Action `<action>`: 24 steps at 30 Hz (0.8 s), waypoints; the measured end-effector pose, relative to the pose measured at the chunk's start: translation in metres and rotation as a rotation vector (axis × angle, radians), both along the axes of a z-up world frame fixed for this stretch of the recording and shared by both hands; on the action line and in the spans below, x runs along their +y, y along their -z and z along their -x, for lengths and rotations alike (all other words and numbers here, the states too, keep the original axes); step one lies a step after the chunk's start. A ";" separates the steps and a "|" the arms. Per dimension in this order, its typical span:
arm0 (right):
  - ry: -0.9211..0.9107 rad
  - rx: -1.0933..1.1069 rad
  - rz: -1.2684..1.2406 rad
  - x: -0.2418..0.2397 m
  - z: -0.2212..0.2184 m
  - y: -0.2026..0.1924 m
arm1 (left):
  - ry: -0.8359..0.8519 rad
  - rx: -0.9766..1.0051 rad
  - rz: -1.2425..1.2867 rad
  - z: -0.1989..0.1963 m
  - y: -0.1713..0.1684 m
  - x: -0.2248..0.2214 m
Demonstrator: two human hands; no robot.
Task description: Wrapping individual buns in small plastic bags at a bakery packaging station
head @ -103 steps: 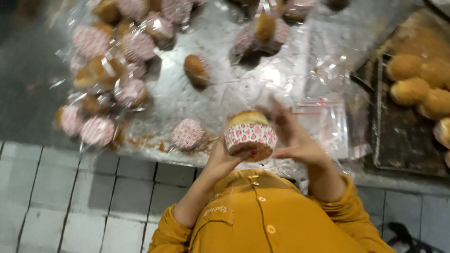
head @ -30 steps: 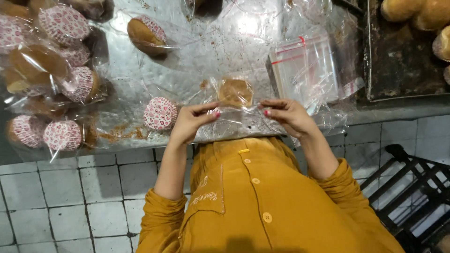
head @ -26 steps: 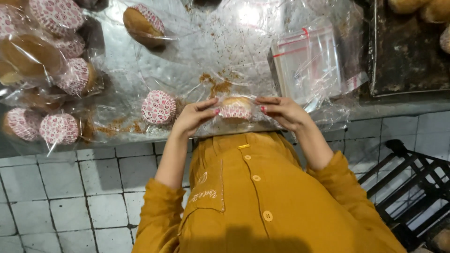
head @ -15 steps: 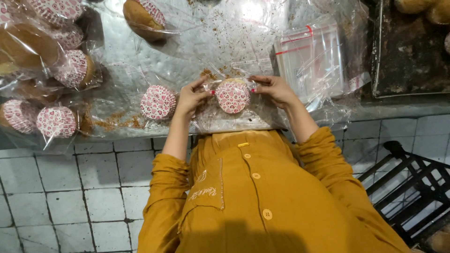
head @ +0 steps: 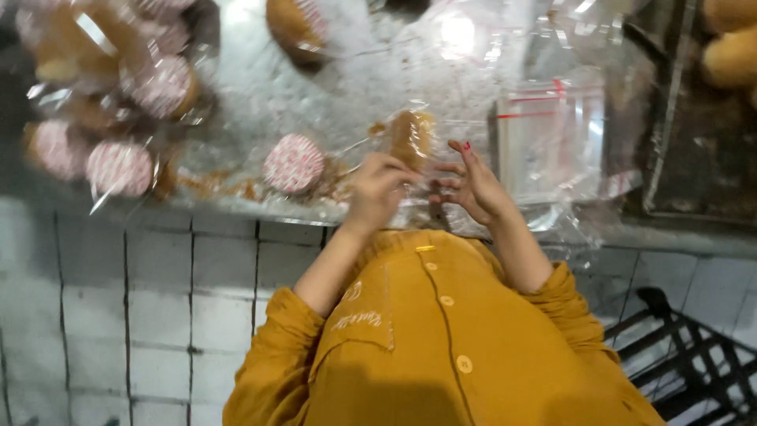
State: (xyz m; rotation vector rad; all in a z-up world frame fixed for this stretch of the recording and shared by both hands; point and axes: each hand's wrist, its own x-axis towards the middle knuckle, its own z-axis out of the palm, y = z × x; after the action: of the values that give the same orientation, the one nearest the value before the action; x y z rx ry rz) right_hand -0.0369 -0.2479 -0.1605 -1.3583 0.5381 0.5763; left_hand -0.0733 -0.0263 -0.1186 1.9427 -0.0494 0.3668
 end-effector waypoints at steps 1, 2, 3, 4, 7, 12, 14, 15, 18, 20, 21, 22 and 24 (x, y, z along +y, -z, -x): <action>-0.086 -0.011 -0.137 0.013 0.003 -0.010 | 0.119 -0.188 -0.132 0.009 0.001 -0.008; -0.169 -0.026 -0.274 0.026 0.002 -0.021 | 0.240 -0.379 -0.268 0.013 0.002 -0.017; -0.200 -0.021 -0.280 0.039 -0.010 -0.035 | 0.210 -0.374 -0.279 0.020 -0.017 -0.010; -0.367 -0.043 -0.166 0.051 -0.021 -0.048 | 0.217 -0.460 -0.224 0.028 -0.035 -0.006; -0.737 -0.079 -0.006 0.104 -0.056 -0.104 | 0.099 -0.541 -0.149 0.052 -0.040 0.006; -1.178 -0.445 -0.228 0.218 -0.139 -0.134 | -0.078 -0.368 -0.225 0.098 -0.041 0.054; -0.797 -0.604 -0.750 0.267 -0.177 -0.109 | -0.216 -0.323 -0.270 0.110 -0.060 0.067; -0.816 -0.610 -0.760 0.285 -0.168 -0.120 | -0.234 -0.331 -0.280 0.117 -0.057 0.069; -0.721 -0.668 0.216 0.315 -0.128 -0.126 | -0.351 -0.164 -0.227 0.142 -0.047 0.073; -0.979 -0.653 0.474 0.309 -0.096 -0.099 | -0.539 -0.033 -0.136 0.155 -0.039 0.073; -0.989 -0.666 0.471 0.303 -0.088 -0.064 | -0.554 -0.041 -0.138 0.152 -0.035 0.081; -0.968 -0.684 0.578 0.293 -0.076 -0.027 | -0.630 0.011 -0.111 0.154 -0.031 0.084; -0.952 -0.703 0.683 0.279 -0.059 0.034 | -0.712 0.070 -0.081 0.152 -0.023 0.093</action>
State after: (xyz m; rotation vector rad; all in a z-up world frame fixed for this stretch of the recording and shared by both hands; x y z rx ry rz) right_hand 0.0217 0.0307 -0.1944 -2.3344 -0.6015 0.6240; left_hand -0.2250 0.0663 -0.0953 2.0031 0.6968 0.7686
